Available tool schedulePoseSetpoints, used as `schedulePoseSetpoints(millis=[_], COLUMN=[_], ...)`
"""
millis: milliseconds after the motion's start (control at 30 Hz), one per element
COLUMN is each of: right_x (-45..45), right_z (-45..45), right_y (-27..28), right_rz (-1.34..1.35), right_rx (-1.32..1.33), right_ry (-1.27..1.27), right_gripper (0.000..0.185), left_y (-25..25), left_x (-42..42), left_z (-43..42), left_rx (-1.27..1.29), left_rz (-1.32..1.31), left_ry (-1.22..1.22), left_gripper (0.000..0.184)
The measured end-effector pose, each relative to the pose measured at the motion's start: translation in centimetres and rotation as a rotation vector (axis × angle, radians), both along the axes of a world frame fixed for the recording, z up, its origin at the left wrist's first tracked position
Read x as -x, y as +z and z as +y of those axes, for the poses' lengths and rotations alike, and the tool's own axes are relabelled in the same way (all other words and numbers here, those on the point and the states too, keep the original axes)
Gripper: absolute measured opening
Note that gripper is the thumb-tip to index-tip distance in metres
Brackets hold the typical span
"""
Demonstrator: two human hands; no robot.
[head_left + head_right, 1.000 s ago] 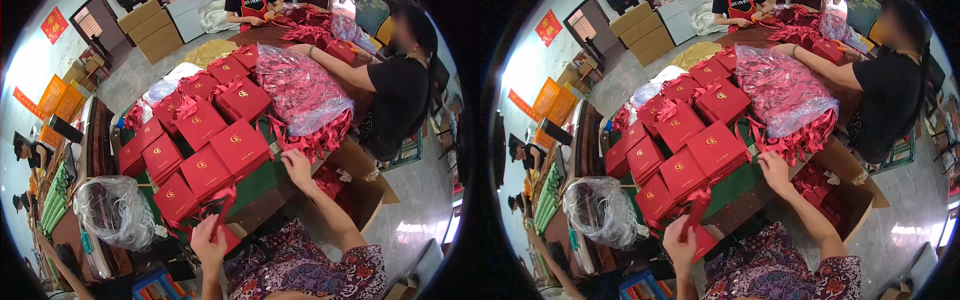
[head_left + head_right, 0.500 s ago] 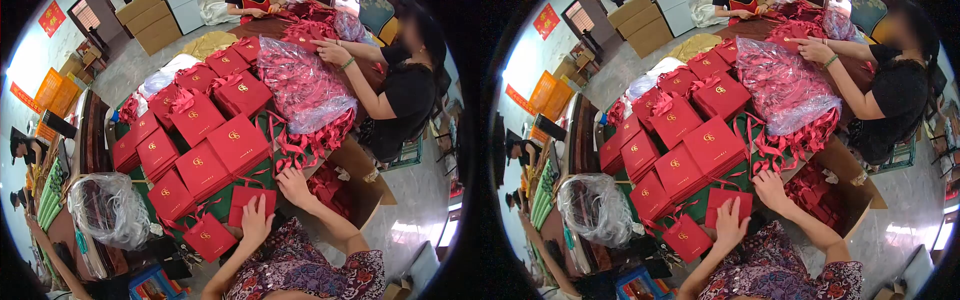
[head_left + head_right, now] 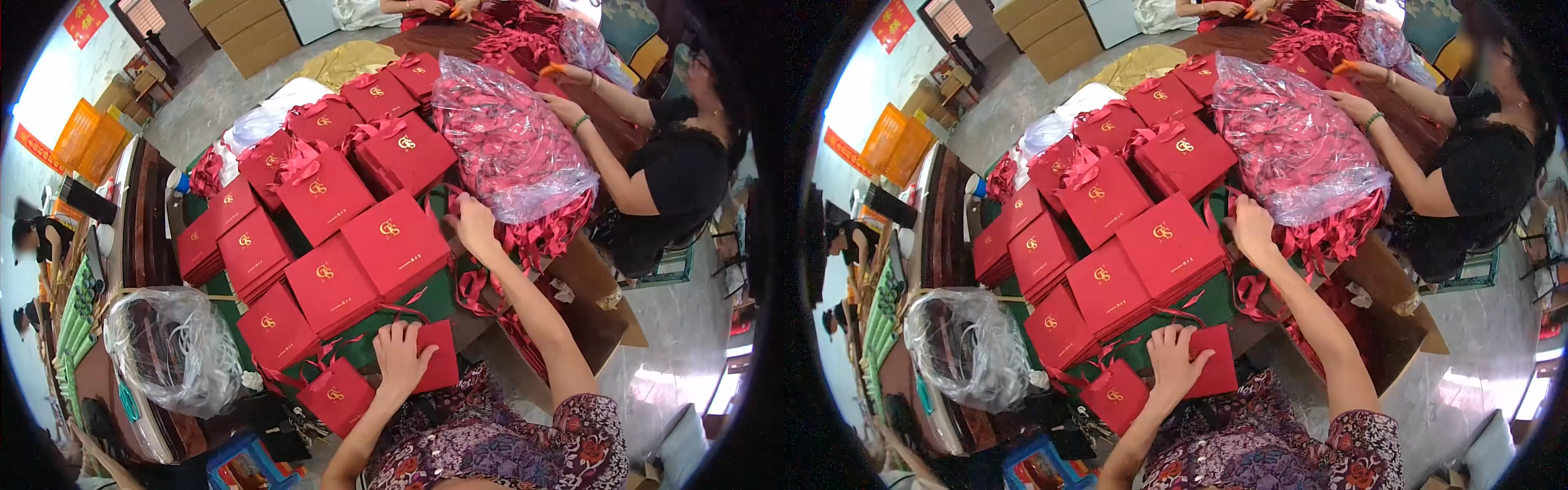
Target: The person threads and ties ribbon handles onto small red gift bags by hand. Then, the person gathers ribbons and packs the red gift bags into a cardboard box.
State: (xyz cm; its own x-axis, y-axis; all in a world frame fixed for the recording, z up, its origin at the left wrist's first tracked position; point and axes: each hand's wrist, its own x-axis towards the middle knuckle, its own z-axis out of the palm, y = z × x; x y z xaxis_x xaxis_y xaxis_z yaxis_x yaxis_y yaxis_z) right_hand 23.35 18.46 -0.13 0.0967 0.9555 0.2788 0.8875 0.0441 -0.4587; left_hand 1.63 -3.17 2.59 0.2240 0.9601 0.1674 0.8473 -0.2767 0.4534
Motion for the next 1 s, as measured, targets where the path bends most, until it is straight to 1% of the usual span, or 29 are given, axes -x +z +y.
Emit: schedulePoseSetpoints(millis=[33,67,133,167,233,267,300,333,400,433,467,533,667,733,800,833,867,933,967,1000], right_x=[-0.1,-0.6,-0.9,-1.1,-1.4,-1.1,-1.4,-1.7,-0.5,0.2,0.9,2.4,5.0,5.7,5.9,6.0,6.0,5.8,5.7,5.5], right_z=[0.5,0.4,-1.5,-2.9,-6.6,-8.8,-10.4,-12.1,-15.2,-16.6,-17.2,-18.0,-18.8,-18.6,-18.4,-18.3,-18.3,-18.2,-18.3,-18.3], right_y=[-0.5,-1.0,1.0,1.9,4.1,6.3,6.3,6.0,4.8,4.6,3.8,2.7,2.3,2.1,2.0,2.0,1.9,2.0,2.0,2.1], right_rz=[0.021,0.041,0.103,0.103,0.26,0.199,0.197,0.198,0.187,0.096,0.097,0.13,0.168,0.142,0.128,0.114,0.112,0.116,0.114,0.094], right_rx=[-0.033,-0.029,0.002,0.009,0.026,0.018,0.036,0.055,0.085,0.121,0.113,0.137,0.096,0.071,0.113,0.15,0.155,0.166,0.172,0.17], right_ry=[0.01,0.001,0.004,0.006,0.113,0.157,0.28,0.402,0.528,0.536,0.608,0.671,0.678,0.67,0.665,0.655,0.659,0.665,0.665,0.667], right_gripper=[0.043,0.04,0.034,0.034,0.025,0.019,0.018,0.016,0.013,0.01,0.01,0.013,0.015,0.019,0.019,0.019,0.019,0.02,0.02,0.021], left_y=[0.1,0.2,0.2,0.1,-0.4,-0.8,-1.1,-1.3,-1.6,-1.6,-1.5,-1.1,-1.2,-0.9,-0.3,0.2,-0.4,-1.4,-1.8,-1.9], left_x=[0.2,0.3,0.7,1.0,1.4,1.7,1.9,2.1,2.2,2.4,2.3,2.2,3.2,4.0,4.8,4.6,4.4,3.8,3.4,3.1], left_z=[-0.1,-0.2,0.0,0.1,0.3,0.4,0.6,0.5,0.7,0.8,0.9,1.2,1.0,0.9,1.0,1.0,1.0,0.9,0.7,0.7], left_rx=[0.005,0.046,0.09,0.133,0.188,0.198,0.208,0.22,0.164,0.194,0.203,0.272,0.324,0.36,0.312,0.328,0.331,0.294,0.299,0.241], left_rz=[0.002,-0.006,-0.016,-0.04,-0.063,-0.116,-0.169,-0.168,-0.207,-0.194,-0.193,-0.291,-0.401,-0.388,-0.449,-0.47,-0.474,-0.412,-0.416,-0.405], left_ry=[0.006,0.028,0.053,0.069,0.089,0.086,0.084,0.09,0.082,0.076,0.085,0.083,0.039,0.05,-0.115,-0.074,-0.069,0.02,0.02,0.044], left_gripper=[0.055,0.052,0.049,0.046,0.044,0.041,0.039,0.039,0.039,0.036,0.036,0.033,0.038,0.039,0.04,0.035,0.035,0.027,0.027,0.021])
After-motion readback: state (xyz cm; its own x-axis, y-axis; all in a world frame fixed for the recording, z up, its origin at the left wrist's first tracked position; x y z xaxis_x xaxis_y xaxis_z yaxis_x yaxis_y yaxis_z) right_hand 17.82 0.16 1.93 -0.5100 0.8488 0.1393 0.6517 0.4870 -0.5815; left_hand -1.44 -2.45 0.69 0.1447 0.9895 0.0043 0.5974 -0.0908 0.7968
